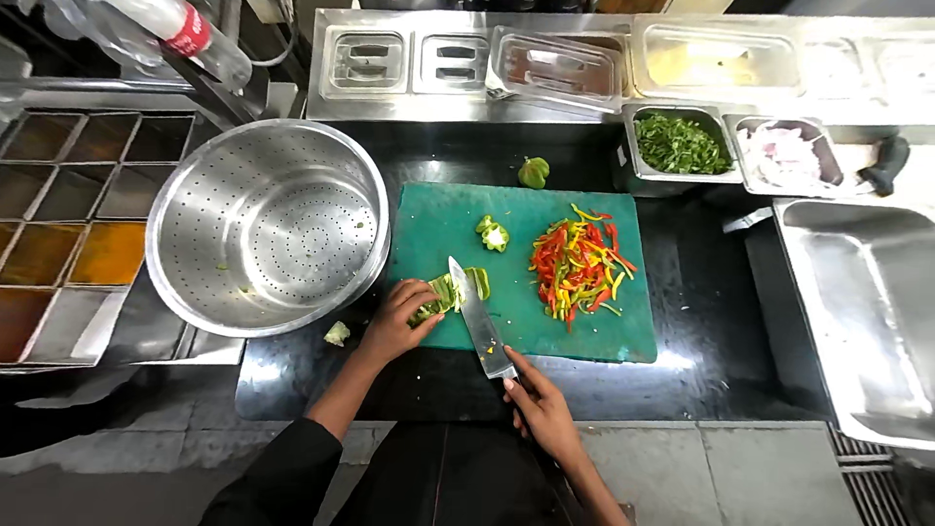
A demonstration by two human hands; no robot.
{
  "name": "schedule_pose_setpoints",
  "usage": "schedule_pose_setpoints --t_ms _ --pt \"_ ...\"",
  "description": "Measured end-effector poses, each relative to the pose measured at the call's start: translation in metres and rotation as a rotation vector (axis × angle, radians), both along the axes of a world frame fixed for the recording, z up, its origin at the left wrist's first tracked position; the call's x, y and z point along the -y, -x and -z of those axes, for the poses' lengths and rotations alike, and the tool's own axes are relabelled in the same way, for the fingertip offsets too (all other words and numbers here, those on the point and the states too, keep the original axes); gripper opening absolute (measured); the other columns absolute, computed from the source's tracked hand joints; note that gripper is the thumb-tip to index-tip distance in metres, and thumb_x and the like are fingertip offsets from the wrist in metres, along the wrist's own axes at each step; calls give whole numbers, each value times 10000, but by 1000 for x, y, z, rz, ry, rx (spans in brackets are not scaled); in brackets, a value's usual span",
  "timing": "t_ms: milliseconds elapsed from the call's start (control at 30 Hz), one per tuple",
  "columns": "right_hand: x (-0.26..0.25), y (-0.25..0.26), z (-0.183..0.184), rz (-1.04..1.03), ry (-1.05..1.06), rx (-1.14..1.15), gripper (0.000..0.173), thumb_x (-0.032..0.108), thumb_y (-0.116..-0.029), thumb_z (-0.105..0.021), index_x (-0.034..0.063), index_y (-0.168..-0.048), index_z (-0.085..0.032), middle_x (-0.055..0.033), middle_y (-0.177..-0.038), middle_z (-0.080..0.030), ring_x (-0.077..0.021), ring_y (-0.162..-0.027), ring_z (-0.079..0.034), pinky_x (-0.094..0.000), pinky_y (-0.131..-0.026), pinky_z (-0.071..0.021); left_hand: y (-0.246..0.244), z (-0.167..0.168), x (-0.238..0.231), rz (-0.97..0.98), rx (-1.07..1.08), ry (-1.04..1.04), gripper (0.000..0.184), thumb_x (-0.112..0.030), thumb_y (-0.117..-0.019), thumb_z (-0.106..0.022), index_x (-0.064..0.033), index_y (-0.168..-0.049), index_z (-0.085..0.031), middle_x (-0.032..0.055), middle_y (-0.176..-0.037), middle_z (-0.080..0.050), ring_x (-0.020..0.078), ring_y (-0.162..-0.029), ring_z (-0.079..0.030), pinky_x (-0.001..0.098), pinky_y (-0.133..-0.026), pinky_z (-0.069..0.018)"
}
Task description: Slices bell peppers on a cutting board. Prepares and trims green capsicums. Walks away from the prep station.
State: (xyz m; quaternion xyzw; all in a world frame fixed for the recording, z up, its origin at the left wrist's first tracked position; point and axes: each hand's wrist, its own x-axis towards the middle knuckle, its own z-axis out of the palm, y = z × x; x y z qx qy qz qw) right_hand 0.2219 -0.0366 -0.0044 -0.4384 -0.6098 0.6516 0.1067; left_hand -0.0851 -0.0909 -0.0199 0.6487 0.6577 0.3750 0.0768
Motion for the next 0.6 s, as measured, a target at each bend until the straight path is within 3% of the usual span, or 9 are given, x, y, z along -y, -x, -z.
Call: schedule_pose_setpoints --t_ms 367,500,600 --pt "-5 20 -2 -33 63 -27 513 238 -1055 -564 192 -1556 -465 -52 -872 -707 -130 -495 -595 -277 -427 -524 0 -4 4 -43 117 38 342 -254 -908 -759 -42 -1172 -715 113 -1240 -668 243 -1253 -586 407 -1111 -452" --pt "4 14 -5 -49 63 -5 513 223 -1051 -567 159 -1551 -470 -45 -878 -708 -127 -510 -602 -275 -428 -524 -2 -7 5 -120 180 47 481 -241 -850 -825 6 -1219 -640 173 -1302 -606 252 -1240 -592 399 -1060 -504" --pt "0 30 -9 -25 52 31 495 238 -1055 -567 190 -1541 -485 -41 -883 -709 -114 -507 -594 -267 -441 -519 -2 -8 4 -115 208 37 570 -208 -823 -842 47 -1255 -572 221 -1298 -597 286 -1195 -615 411 -1019 -528"
